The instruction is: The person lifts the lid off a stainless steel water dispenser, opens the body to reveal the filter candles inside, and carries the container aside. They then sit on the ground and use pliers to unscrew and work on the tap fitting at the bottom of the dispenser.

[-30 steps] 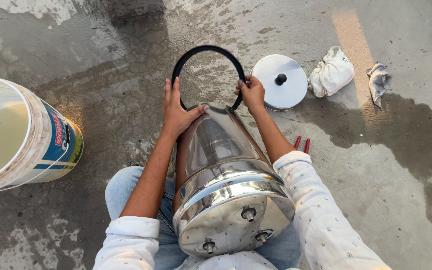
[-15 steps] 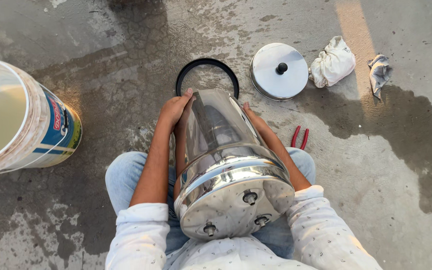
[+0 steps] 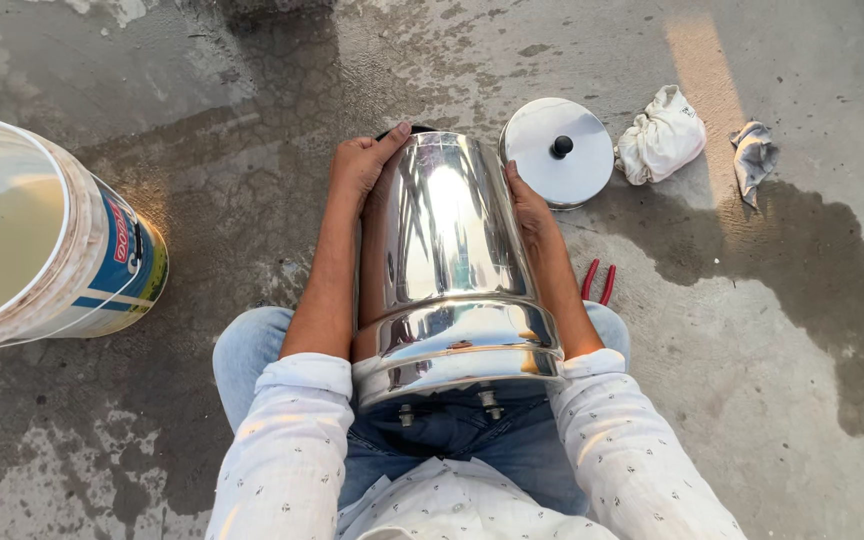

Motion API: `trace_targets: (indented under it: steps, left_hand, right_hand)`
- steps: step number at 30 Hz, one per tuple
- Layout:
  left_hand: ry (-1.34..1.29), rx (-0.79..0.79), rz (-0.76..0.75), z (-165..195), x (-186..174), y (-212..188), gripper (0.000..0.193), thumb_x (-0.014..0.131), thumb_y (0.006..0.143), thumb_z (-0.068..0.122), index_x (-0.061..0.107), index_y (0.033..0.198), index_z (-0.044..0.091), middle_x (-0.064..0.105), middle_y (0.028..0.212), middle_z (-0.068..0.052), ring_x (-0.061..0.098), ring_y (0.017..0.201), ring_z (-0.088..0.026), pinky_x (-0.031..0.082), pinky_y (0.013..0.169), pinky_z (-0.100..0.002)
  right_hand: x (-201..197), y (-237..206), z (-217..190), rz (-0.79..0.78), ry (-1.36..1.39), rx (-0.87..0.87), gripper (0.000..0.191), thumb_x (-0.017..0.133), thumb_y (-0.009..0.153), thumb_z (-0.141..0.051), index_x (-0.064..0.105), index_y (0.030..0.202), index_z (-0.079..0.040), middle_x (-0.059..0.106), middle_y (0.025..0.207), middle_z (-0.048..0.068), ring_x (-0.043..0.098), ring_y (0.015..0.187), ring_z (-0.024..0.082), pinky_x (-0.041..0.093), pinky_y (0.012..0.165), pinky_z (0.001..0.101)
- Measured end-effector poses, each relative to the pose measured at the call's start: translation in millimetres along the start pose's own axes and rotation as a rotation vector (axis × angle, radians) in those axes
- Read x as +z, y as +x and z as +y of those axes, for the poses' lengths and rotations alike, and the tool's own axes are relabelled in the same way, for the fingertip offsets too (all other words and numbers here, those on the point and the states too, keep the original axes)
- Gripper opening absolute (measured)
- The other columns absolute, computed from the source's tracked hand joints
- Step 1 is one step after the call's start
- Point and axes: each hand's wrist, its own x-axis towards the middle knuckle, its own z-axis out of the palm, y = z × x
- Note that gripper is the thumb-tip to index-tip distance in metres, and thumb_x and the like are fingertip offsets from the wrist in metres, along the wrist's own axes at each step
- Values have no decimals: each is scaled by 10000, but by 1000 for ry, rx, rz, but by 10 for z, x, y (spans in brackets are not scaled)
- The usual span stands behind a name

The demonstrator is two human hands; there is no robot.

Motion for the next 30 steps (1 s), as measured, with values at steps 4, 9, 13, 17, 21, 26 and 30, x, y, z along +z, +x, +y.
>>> trace_targets:
  steps: [4, 9, 13, 17, 21, 26, 30]
  left_hand:
    - [37, -18, 28, 72, 44, 224, 607, 879, 662, 641, 655, 611, 79, 637, 551, -60, 561, 421, -126, 452, 391, -286]
    - [4, -13, 39, -77, 96, 434, 604, 881, 681, 628, 643, 591, 80, 636, 539, -29, 566, 434, -122, 454, 417, -287]
    - [161, 119, 169, -230, 98, 411, 549, 875, 728, 578, 709, 815, 62, 741, 794, -77, 687, 700, -160, 563, 644, -313]
    - [282, 500, 96, -485, -114, 139, 566, 865, 825, 384, 674, 1268, 85, 604, 1384, -150, 575, 1257, -287, 500, 1019, -427]
    - [247, 414, -26, -880, -514, -528, 681, 845, 835, 379, 601, 1427, 148, 446, 1599, -151, 444, 1481, -343, 450, 1114, -482]
    - [156, 288, -44, -1307, -781, -1301, 692, 756, 882, 411, 523, 1495, 187, 388, 1648, -115, 441, 1470, -320, 464, 1088, -469]
    - [70, 558, 89, -1618, -828, -1690, 502, 692, 1036, 258, 556, 1486, 83, 475, 1583, -197, 509, 1388, -307, 500, 1041, -404]
  right_hand:
    - [92, 258, -82, 91, -46, 97, 502, 500, 1055, -474, 689, 1194, -30, 753, 949, 78, 711, 744, 127, 605, 638, 278]
    - [-74, 482, -18, 33, -274, 81, 606, 423, 1086, -542, 648, 1229, 2, 704, 930, 84, 660, 716, 131, 584, 621, 292]
    - [-174, 358, 19, -5, -427, -66, 607, 423, 1089, -519, 566, 1387, -10, 668, 1168, 84, 621, 983, 133, 532, 867, 293]
    - [-432, -267, 92, 141, -445, 30, 643, 409, 1016, -532, 467, 1484, -95, 562, 1400, 38, 542, 1256, 183, 473, 1084, 351]
    - [-786, -1075, 223, 76, -457, -49, 691, 385, 1018, -569, 500, 1468, -58, 570, 1459, 86, 519, 1348, 218, 463, 1105, 377]
    - [-1225, -1654, 507, 144, -561, -143, 626, 468, 1016, -527, 579, 1400, -45, 638, 1386, 123, 604, 1292, 211, 474, 1095, 368]
    - [-1322, -1840, 653, 335, -468, -344, 431, 615, 1039, -329, 644, 1321, -5, 688, 1237, 168, 651, 1163, 258, 536, 999, 370]
